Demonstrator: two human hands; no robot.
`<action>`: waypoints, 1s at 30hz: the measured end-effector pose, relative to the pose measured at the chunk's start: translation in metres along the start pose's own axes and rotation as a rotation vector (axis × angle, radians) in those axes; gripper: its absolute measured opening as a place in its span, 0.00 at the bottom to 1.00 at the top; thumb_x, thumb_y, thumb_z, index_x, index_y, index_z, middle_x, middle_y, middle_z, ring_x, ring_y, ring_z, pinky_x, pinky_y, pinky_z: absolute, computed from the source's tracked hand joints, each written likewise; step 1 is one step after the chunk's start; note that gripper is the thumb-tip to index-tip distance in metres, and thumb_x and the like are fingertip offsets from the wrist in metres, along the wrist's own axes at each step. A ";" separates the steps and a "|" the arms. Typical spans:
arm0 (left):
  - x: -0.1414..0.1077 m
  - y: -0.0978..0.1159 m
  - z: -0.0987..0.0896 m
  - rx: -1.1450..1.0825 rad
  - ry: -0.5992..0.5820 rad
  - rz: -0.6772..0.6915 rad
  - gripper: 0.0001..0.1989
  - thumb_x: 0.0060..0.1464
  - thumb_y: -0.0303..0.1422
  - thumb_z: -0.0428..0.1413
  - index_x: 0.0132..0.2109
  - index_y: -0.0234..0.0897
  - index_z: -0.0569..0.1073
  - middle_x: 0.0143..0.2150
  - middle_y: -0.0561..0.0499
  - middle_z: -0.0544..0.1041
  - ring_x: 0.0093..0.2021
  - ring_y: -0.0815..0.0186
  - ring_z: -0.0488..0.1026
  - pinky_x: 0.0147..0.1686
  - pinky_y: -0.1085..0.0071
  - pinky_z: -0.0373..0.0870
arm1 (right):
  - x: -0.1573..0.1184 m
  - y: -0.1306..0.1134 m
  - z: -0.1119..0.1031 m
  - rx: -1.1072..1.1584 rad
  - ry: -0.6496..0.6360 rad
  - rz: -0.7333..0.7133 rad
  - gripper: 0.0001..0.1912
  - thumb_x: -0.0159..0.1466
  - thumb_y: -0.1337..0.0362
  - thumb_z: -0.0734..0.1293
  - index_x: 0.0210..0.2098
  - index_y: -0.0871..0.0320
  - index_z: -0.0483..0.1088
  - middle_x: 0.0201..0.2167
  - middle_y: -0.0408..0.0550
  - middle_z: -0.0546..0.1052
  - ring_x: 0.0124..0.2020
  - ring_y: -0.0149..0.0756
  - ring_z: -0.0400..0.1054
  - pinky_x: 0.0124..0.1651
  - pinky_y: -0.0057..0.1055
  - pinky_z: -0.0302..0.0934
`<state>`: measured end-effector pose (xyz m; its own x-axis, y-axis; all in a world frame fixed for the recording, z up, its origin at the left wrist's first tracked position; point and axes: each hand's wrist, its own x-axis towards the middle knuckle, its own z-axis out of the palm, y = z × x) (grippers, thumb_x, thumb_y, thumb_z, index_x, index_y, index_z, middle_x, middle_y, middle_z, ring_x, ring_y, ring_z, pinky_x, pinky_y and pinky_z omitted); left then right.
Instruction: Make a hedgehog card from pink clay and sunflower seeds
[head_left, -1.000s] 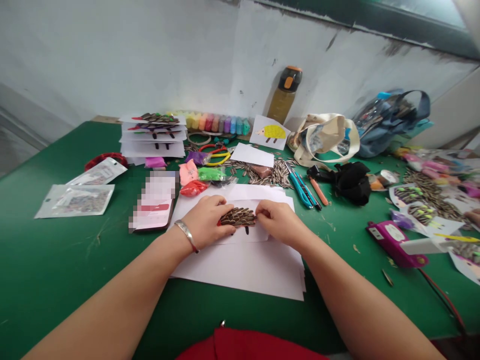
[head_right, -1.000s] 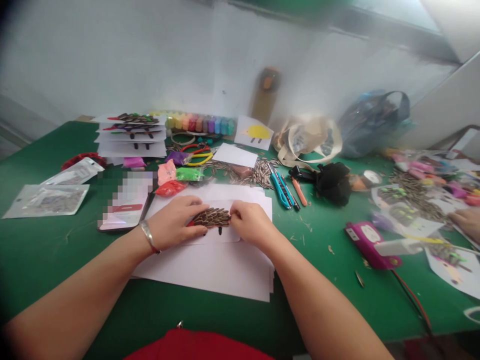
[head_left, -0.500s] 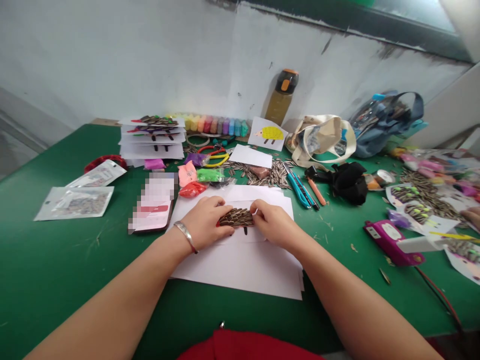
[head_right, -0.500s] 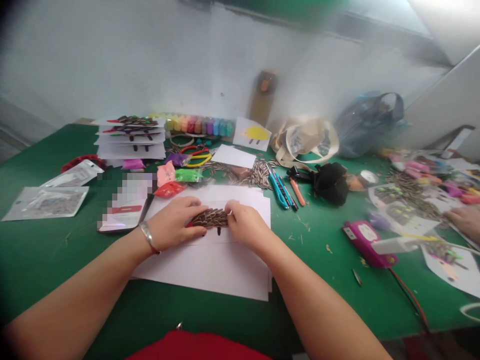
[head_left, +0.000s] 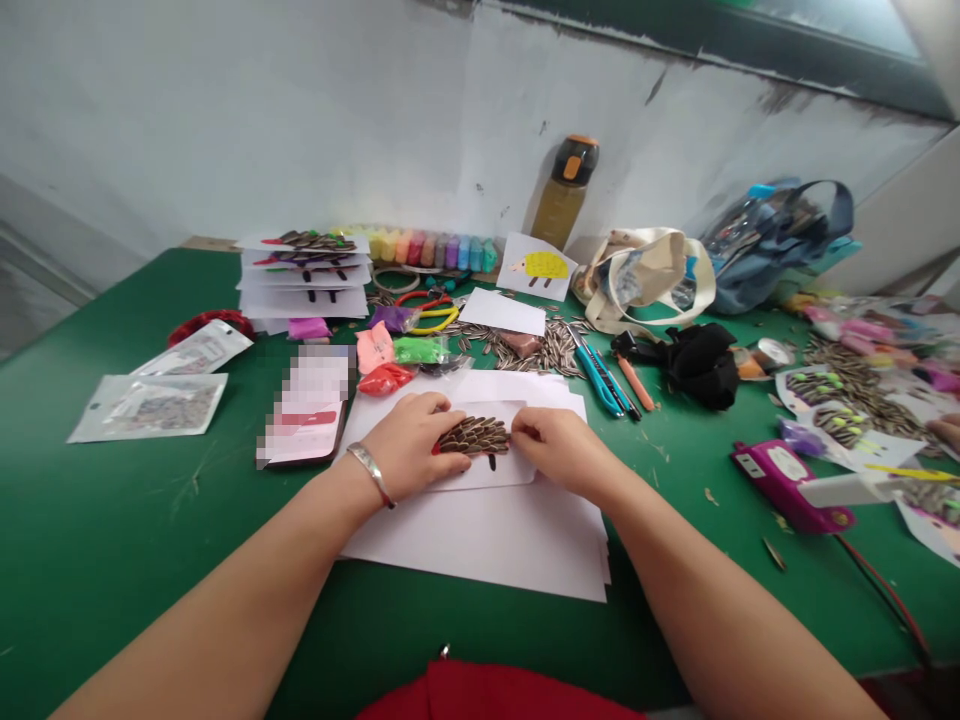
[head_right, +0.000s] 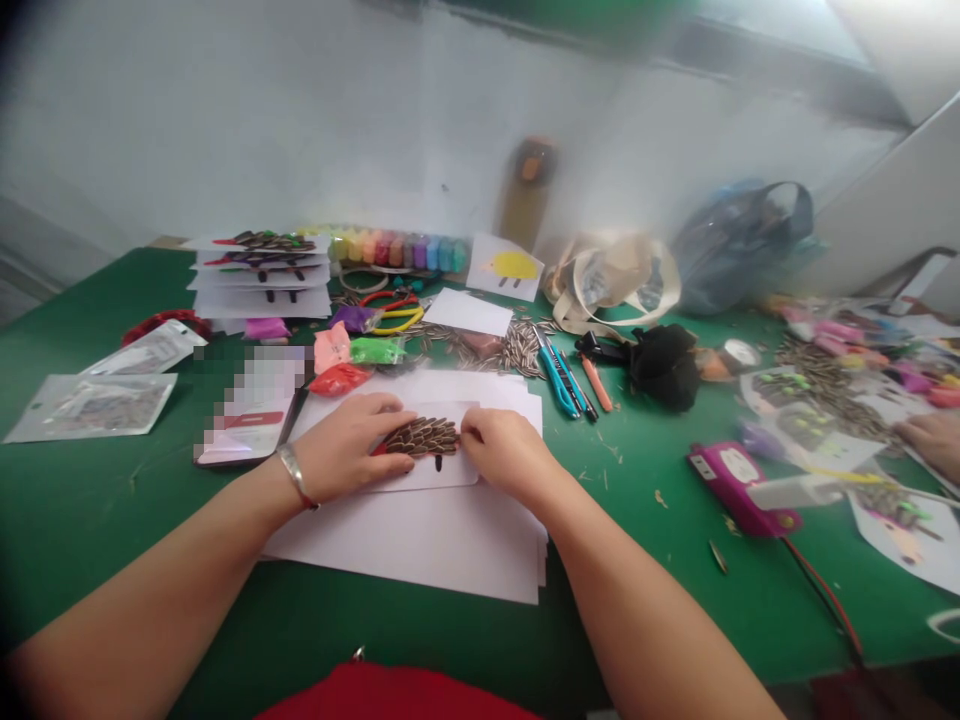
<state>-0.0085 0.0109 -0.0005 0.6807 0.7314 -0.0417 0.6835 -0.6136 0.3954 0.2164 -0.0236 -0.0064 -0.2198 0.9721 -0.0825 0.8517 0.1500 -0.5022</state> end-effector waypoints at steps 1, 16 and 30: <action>0.000 0.000 0.000 0.003 0.000 -0.002 0.20 0.51 0.45 0.56 0.48 0.40 0.74 0.44 0.46 0.69 0.44 0.57 0.65 0.47 0.62 0.61 | 0.000 0.000 0.000 -0.003 0.002 -0.002 0.09 0.60 0.66 0.59 0.29 0.55 0.71 0.25 0.42 0.75 0.26 0.31 0.63 0.28 0.26 0.47; 0.000 0.001 -0.001 -0.002 -0.003 -0.014 0.21 0.51 0.45 0.55 0.49 0.40 0.74 0.44 0.46 0.69 0.45 0.56 0.65 0.47 0.62 0.61 | 0.003 0.011 -0.007 0.134 -0.009 0.046 0.08 0.59 0.65 0.61 0.28 0.55 0.72 0.22 0.39 0.72 0.25 0.30 0.62 0.28 0.26 0.51; -0.001 -0.001 0.002 -0.018 0.021 -0.011 0.20 0.50 0.45 0.56 0.47 0.42 0.74 0.44 0.47 0.69 0.44 0.57 0.64 0.47 0.62 0.61 | 0.005 0.004 0.005 0.146 0.075 -0.165 0.16 0.62 0.70 0.59 0.43 0.55 0.76 0.35 0.48 0.74 0.38 0.35 0.67 0.43 0.31 0.60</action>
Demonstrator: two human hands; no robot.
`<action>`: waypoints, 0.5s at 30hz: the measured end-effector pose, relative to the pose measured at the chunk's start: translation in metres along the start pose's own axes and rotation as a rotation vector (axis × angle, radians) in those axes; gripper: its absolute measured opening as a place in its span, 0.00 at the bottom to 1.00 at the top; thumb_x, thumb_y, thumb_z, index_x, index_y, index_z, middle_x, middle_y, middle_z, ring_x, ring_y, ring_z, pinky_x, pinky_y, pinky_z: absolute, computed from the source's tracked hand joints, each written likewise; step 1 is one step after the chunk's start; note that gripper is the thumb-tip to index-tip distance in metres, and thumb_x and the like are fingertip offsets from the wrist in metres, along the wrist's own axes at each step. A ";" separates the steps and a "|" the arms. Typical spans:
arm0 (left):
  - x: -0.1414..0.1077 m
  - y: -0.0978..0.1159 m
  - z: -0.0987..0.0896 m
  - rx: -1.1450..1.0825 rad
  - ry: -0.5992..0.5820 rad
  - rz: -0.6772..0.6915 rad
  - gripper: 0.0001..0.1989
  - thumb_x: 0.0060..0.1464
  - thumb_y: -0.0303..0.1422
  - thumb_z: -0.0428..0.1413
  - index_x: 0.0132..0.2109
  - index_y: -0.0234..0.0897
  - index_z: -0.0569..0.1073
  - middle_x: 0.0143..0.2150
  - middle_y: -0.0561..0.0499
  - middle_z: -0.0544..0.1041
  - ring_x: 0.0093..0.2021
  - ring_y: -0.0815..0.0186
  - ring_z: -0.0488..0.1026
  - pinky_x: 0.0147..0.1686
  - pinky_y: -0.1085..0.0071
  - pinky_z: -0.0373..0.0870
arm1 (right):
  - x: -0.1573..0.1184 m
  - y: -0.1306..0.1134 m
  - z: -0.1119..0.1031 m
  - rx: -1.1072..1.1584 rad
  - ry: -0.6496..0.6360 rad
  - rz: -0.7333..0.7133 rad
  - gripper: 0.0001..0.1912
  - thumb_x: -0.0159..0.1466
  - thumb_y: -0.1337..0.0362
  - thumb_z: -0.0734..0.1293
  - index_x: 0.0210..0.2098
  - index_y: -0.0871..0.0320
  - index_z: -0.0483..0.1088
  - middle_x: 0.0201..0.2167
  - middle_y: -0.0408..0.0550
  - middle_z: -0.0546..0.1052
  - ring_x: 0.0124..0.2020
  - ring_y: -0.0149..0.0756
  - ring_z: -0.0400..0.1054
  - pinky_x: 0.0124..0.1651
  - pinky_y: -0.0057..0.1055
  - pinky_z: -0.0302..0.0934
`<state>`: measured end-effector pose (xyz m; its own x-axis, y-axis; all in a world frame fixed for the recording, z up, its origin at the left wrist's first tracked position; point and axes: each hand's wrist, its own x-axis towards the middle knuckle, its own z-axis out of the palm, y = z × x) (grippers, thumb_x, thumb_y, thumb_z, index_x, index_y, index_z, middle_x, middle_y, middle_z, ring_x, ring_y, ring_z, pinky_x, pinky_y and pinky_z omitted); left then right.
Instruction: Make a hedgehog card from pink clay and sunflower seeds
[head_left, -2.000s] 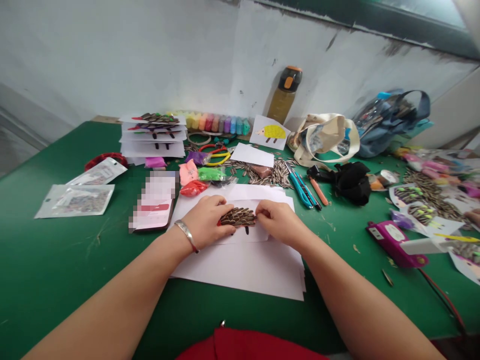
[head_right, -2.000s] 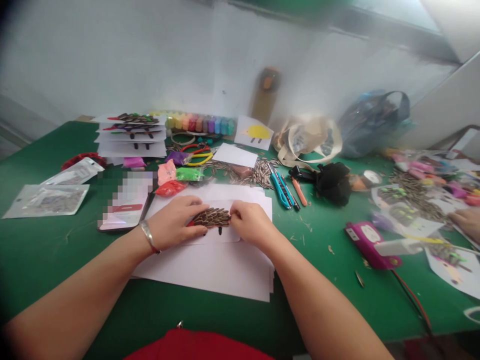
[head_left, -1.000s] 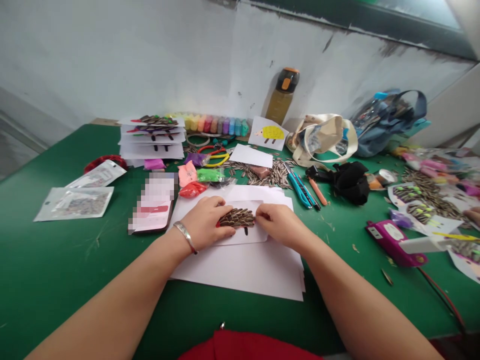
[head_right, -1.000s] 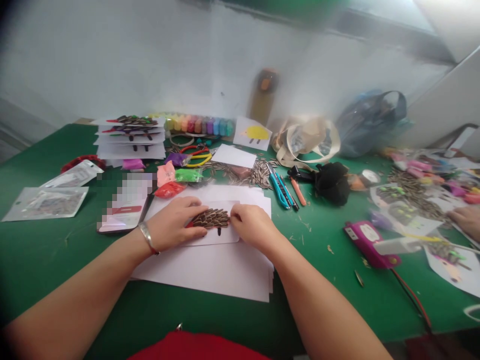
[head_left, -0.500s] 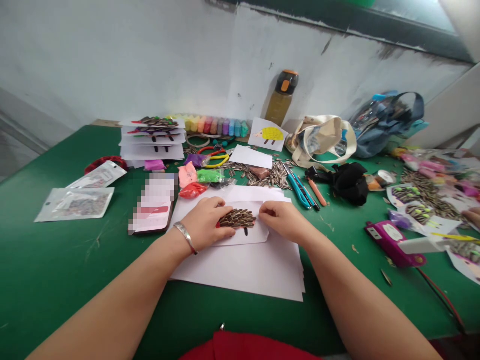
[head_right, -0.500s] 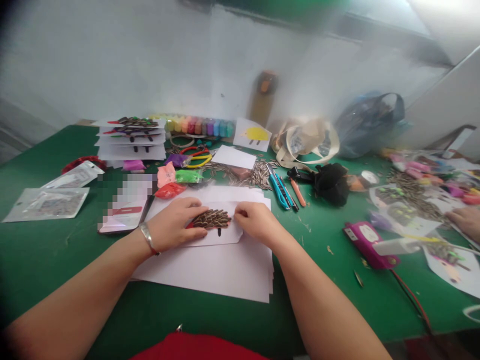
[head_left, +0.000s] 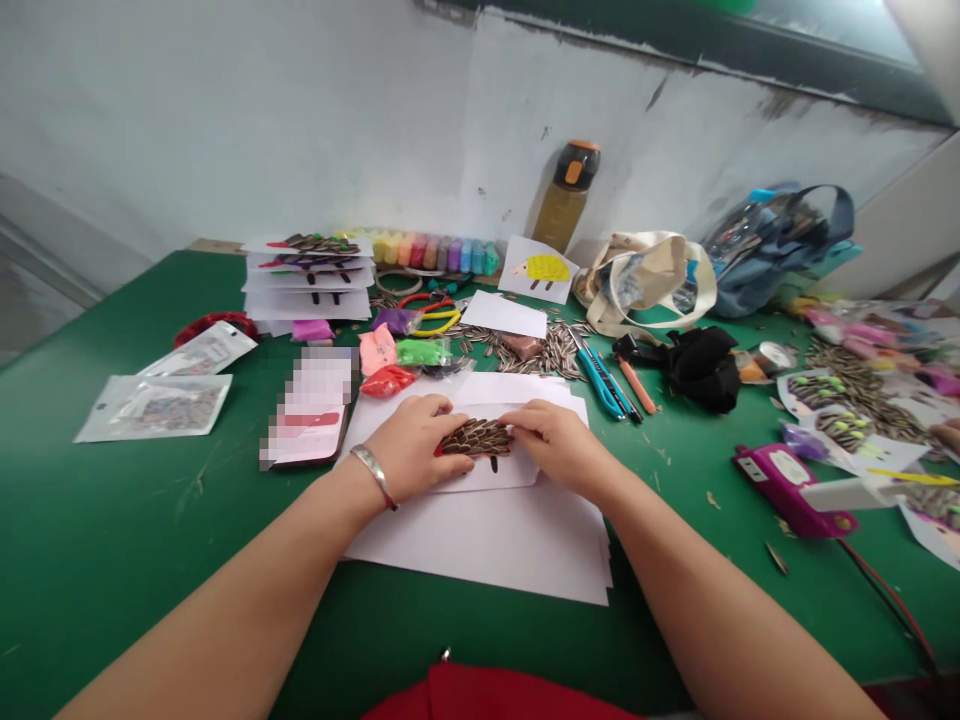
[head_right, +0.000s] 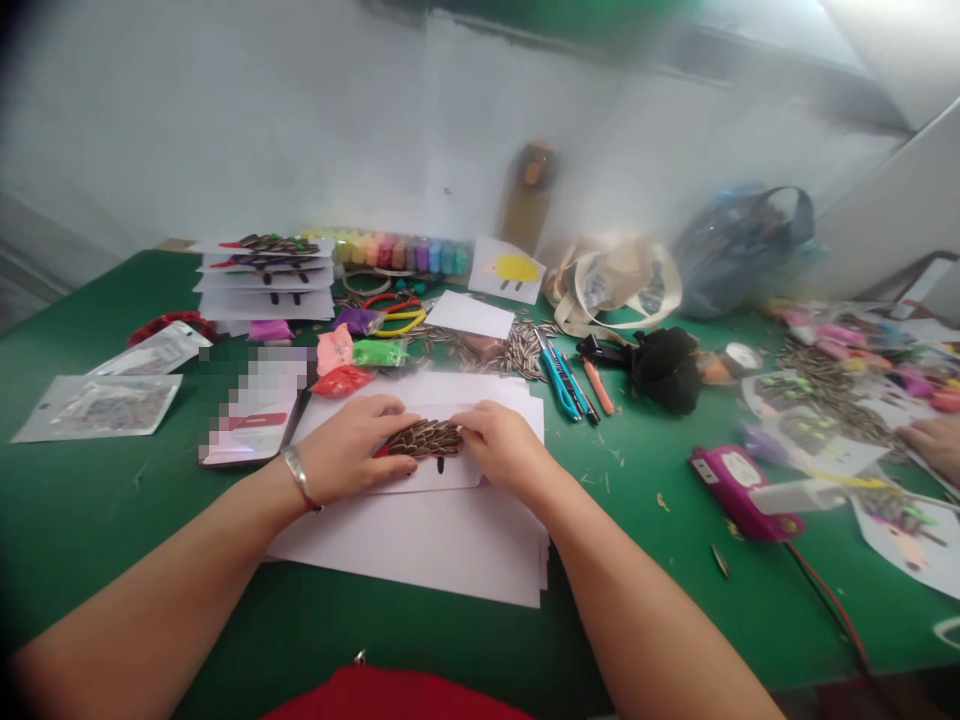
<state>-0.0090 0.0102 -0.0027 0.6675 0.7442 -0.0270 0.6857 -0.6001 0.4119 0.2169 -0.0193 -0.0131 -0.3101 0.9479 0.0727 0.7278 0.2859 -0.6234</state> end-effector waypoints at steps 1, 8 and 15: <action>0.000 0.000 0.000 0.000 0.005 0.004 0.19 0.50 0.45 0.56 0.47 0.42 0.74 0.44 0.47 0.69 0.44 0.57 0.64 0.47 0.62 0.61 | 0.000 0.000 0.000 0.002 0.001 0.007 0.16 0.62 0.70 0.59 0.43 0.55 0.75 0.36 0.48 0.74 0.38 0.35 0.67 0.43 0.31 0.60; 0.000 -0.002 0.001 -0.006 0.016 0.016 0.20 0.50 0.46 0.56 0.47 0.42 0.74 0.44 0.46 0.69 0.44 0.57 0.64 0.47 0.62 0.61 | 0.000 0.001 0.000 -0.018 -0.007 0.023 0.17 0.63 0.71 0.58 0.45 0.55 0.75 0.36 0.49 0.74 0.38 0.35 0.67 0.43 0.32 0.60; 0.000 0.000 0.000 -0.005 0.013 0.007 0.20 0.50 0.45 0.56 0.48 0.41 0.74 0.44 0.46 0.69 0.43 0.57 0.64 0.46 0.62 0.61 | 0.001 0.001 0.000 -0.015 -0.002 0.050 0.22 0.60 0.74 0.57 0.51 0.57 0.72 0.38 0.50 0.73 0.39 0.36 0.67 0.44 0.32 0.60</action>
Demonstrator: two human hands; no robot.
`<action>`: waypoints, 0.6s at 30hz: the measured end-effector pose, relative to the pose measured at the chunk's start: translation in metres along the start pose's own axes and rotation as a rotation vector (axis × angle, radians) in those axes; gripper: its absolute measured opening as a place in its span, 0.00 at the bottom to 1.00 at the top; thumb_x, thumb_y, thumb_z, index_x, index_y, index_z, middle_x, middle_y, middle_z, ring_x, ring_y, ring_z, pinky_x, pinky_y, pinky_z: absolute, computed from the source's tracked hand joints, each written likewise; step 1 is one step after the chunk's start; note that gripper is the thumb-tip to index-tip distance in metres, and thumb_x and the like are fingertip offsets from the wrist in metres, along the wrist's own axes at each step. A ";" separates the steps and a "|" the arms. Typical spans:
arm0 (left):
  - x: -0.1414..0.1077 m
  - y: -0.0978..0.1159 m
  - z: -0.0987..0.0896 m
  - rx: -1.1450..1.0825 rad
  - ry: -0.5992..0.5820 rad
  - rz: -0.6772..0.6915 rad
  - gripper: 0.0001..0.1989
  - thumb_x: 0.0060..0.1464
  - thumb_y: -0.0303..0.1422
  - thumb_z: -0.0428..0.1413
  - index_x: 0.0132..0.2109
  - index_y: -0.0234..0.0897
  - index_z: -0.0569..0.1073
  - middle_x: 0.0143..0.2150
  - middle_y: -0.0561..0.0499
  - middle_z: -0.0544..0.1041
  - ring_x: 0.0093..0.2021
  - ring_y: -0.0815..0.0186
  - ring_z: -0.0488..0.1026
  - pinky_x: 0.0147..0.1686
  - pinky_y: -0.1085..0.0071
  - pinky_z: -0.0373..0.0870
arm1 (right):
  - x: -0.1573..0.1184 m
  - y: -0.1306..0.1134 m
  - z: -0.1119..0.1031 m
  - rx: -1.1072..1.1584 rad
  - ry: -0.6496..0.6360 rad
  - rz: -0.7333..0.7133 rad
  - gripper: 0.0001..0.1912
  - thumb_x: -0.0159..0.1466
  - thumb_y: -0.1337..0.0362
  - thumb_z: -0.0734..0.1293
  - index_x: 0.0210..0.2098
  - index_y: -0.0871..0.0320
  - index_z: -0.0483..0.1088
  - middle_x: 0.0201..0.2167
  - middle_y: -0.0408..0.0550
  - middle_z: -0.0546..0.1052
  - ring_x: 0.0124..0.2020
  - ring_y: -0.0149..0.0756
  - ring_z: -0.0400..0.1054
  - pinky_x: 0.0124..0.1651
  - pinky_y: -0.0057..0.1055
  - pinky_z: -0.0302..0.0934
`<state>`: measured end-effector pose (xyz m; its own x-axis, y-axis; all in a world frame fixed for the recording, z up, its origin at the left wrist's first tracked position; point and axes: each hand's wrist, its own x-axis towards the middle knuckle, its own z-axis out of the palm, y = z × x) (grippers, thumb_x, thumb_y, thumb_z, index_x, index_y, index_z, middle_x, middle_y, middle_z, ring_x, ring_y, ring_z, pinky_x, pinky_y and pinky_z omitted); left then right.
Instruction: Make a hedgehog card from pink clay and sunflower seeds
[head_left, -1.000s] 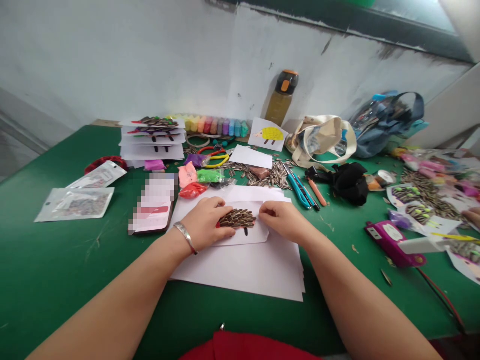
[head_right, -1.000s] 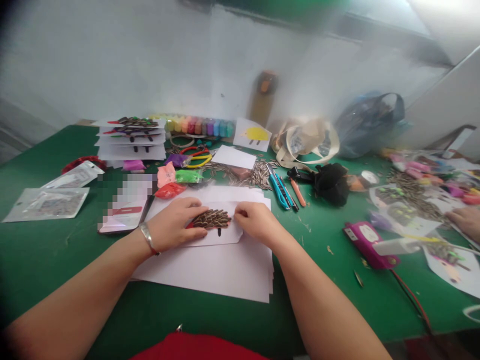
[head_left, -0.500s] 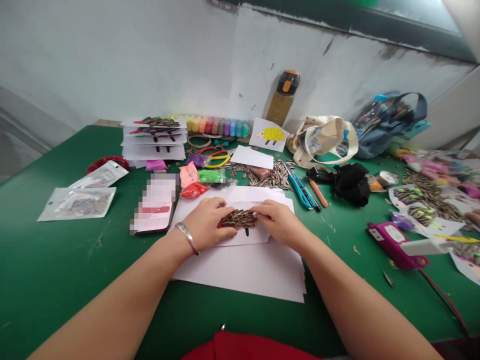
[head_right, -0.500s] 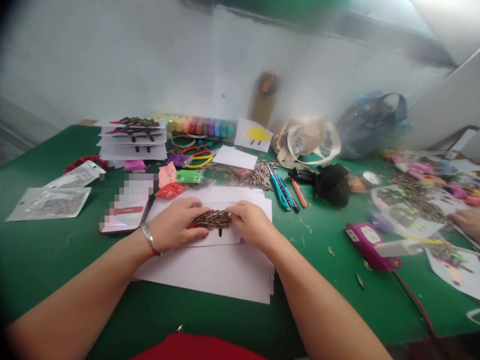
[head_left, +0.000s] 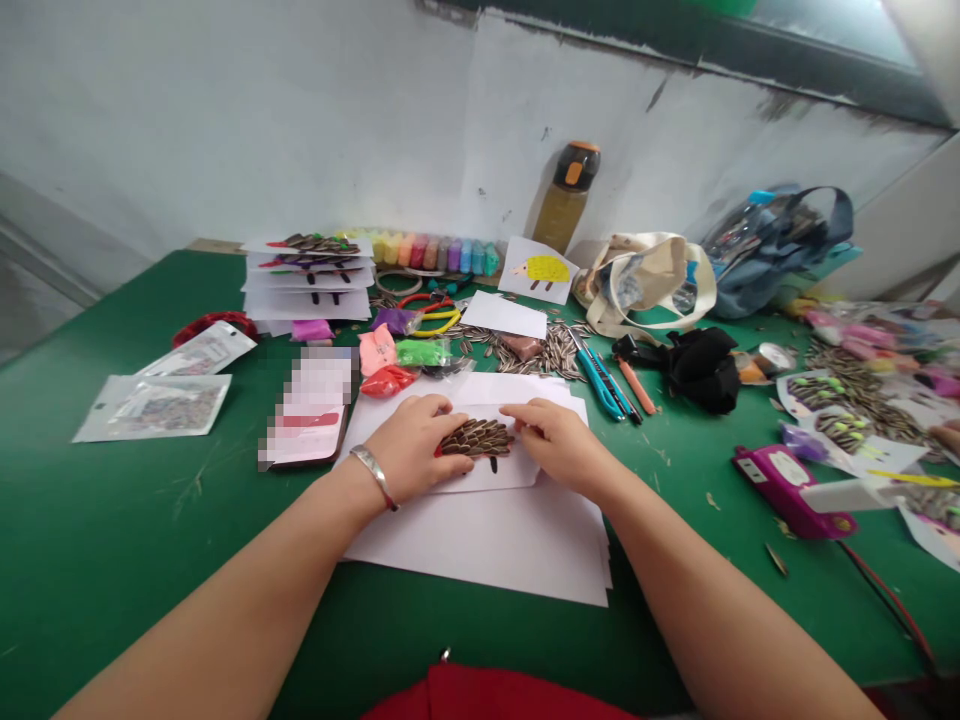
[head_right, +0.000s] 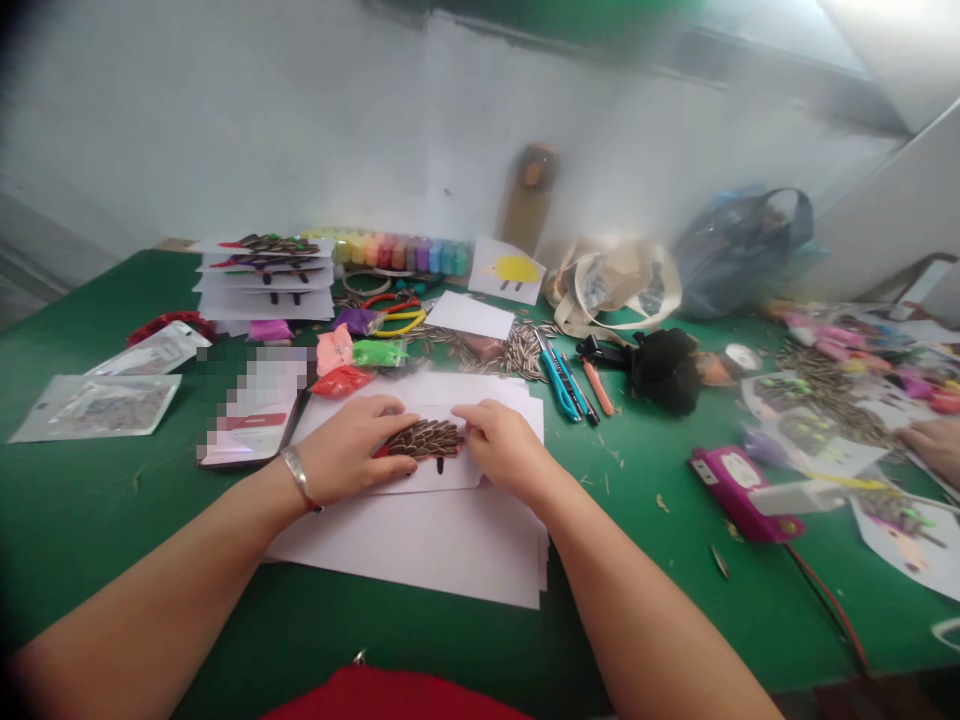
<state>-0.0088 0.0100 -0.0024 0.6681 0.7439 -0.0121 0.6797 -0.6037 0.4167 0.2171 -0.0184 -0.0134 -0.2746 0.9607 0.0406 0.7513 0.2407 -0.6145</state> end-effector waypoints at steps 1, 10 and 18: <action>0.000 0.000 0.000 0.000 0.000 -0.003 0.20 0.50 0.46 0.56 0.48 0.41 0.74 0.44 0.46 0.69 0.44 0.57 0.64 0.47 0.62 0.60 | 0.000 0.000 0.000 -0.003 -0.007 0.005 0.24 0.59 0.75 0.57 0.51 0.57 0.71 0.38 0.50 0.73 0.39 0.36 0.67 0.44 0.32 0.60; 0.001 0.000 -0.001 0.006 -0.003 0.012 0.19 0.50 0.45 0.56 0.47 0.41 0.74 0.43 0.47 0.69 0.43 0.58 0.65 0.45 0.63 0.61 | 0.002 -0.001 0.001 -0.011 -0.031 -0.006 0.23 0.58 0.75 0.58 0.49 0.55 0.73 0.38 0.49 0.73 0.40 0.36 0.66 0.45 0.32 0.59; 0.000 -0.001 -0.001 0.004 -0.011 0.014 0.20 0.51 0.46 0.55 0.47 0.41 0.74 0.43 0.47 0.69 0.43 0.58 0.65 0.46 0.63 0.61 | 0.001 0.001 -0.002 -0.012 -0.046 -0.054 0.18 0.59 0.74 0.58 0.40 0.55 0.76 0.35 0.48 0.73 0.37 0.35 0.66 0.42 0.31 0.59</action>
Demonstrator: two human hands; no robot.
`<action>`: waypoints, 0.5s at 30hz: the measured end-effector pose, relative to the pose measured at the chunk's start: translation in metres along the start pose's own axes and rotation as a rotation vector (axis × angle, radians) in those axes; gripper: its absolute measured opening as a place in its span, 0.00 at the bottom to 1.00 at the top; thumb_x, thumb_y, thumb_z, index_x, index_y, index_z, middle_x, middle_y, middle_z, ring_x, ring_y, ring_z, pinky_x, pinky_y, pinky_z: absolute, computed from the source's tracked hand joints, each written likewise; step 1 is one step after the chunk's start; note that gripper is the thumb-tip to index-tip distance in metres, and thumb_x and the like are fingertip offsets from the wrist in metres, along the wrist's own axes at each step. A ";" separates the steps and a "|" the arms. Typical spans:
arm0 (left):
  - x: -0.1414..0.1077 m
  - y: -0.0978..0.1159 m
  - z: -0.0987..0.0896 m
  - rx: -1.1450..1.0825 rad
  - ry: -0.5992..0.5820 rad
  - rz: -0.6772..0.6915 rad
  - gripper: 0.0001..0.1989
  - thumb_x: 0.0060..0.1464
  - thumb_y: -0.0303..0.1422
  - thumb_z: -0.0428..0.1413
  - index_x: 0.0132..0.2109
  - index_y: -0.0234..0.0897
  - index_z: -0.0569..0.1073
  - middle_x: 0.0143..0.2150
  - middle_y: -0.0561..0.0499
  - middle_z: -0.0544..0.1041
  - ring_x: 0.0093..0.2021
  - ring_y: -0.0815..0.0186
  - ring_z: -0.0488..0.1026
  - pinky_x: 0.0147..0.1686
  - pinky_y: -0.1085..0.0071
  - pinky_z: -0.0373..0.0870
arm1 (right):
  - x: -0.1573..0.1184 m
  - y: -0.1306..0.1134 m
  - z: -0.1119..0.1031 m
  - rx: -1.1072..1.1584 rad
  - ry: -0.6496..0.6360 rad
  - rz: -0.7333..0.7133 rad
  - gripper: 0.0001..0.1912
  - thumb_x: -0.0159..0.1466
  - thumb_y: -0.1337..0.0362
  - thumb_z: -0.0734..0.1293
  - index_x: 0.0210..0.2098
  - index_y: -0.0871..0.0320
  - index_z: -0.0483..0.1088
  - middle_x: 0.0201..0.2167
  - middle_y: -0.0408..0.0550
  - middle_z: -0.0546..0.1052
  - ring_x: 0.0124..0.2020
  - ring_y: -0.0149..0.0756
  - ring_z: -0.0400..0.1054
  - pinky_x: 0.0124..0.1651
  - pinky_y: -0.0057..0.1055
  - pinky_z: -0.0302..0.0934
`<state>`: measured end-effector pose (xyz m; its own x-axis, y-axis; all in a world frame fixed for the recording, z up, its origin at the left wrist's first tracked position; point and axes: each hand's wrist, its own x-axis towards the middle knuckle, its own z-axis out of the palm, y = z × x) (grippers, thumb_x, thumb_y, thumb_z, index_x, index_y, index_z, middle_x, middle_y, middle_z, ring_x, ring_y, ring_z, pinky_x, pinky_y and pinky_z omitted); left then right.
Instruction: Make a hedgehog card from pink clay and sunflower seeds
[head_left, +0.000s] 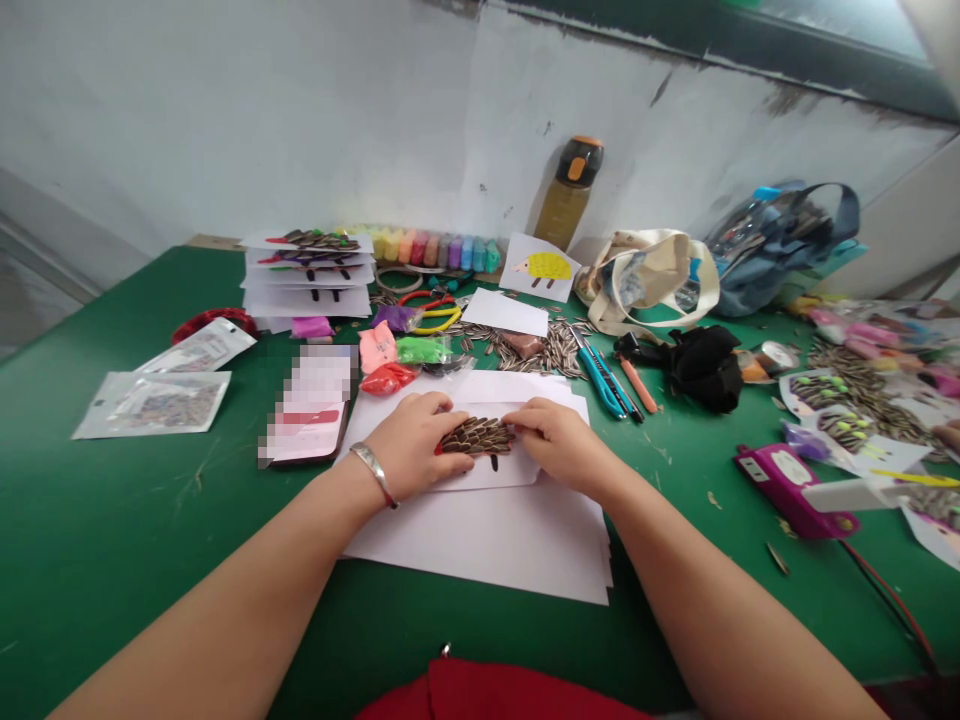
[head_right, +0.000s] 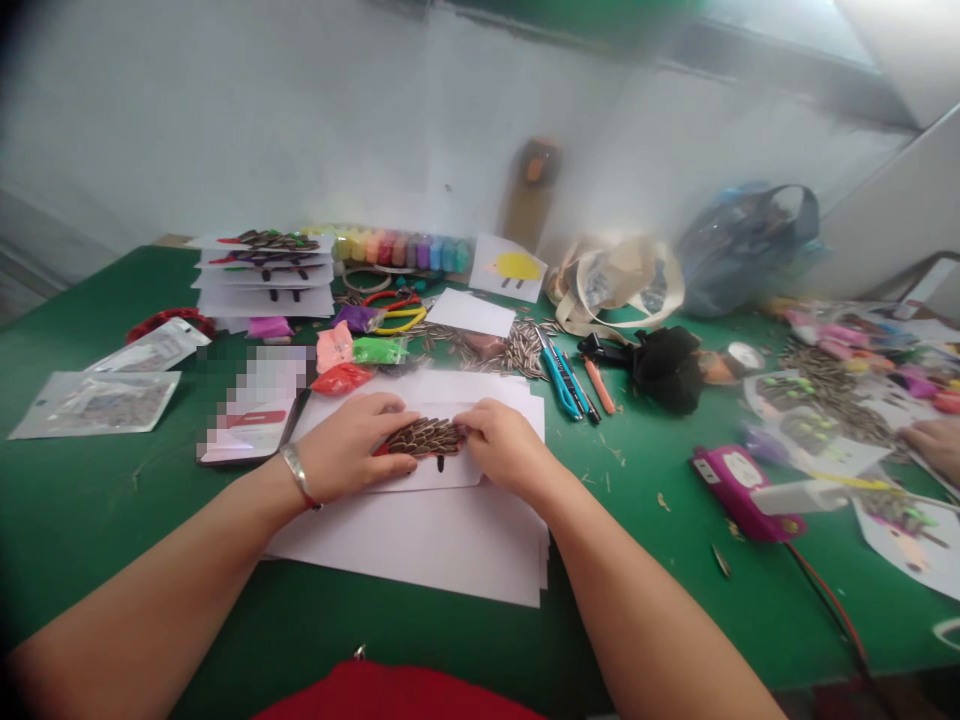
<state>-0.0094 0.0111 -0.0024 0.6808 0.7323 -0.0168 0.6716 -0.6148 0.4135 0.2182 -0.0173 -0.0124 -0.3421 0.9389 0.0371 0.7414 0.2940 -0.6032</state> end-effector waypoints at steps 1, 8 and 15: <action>0.000 0.000 0.000 0.000 0.003 0.002 0.20 0.51 0.46 0.55 0.47 0.42 0.74 0.43 0.47 0.69 0.43 0.58 0.65 0.46 0.63 0.61 | 0.000 0.000 0.000 0.003 0.006 0.003 0.18 0.59 0.74 0.58 0.41 0.55 0.76 0.35 0.48 0.73 0.37 0.35 0.66 0.41 0.31 0.59; 0.000 0.000 -0.003 -0.019 0.004 0.001 0.19 0.51 0.45 0.55 0.47 0.41 0.74 0.44 0.47 0.70 0.45 0.57 0.65 0.47 0.63 0.61 | -0.003 -0.004 0.003 0.034 0.074 0.014 0.20 0.59 0.72 0.60 0.49 0.57 0.72 0.40 0.50 0.73 0.39 0.35 0.66 0.43 0.32 0.61; 0.000 0.000 -0.002 -0.015 -0.011 -0.013 0.17 0.51 0.42 0.55 0.46 0.42 0.75 0.44 0.47 0.70 0.45 0.56 0.65 0.48 0.62 0.61 | -0.002 -0.008 0.010 0.011 0.103 -0.150 0.16 0.61 0.70 0.62 0.46 0.53 0.74 0.42 0.50 0.72 0.44 0.39 0.65 0.49 0.37 0.60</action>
<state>-0.0099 0.0111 -0.0005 0.6752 0.7369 -0.0324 0.6761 -0.6008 0.4266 0.2066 -0.0231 -0.0156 -0.3867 0.8984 0.2082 0.6799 0.4303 -0.5938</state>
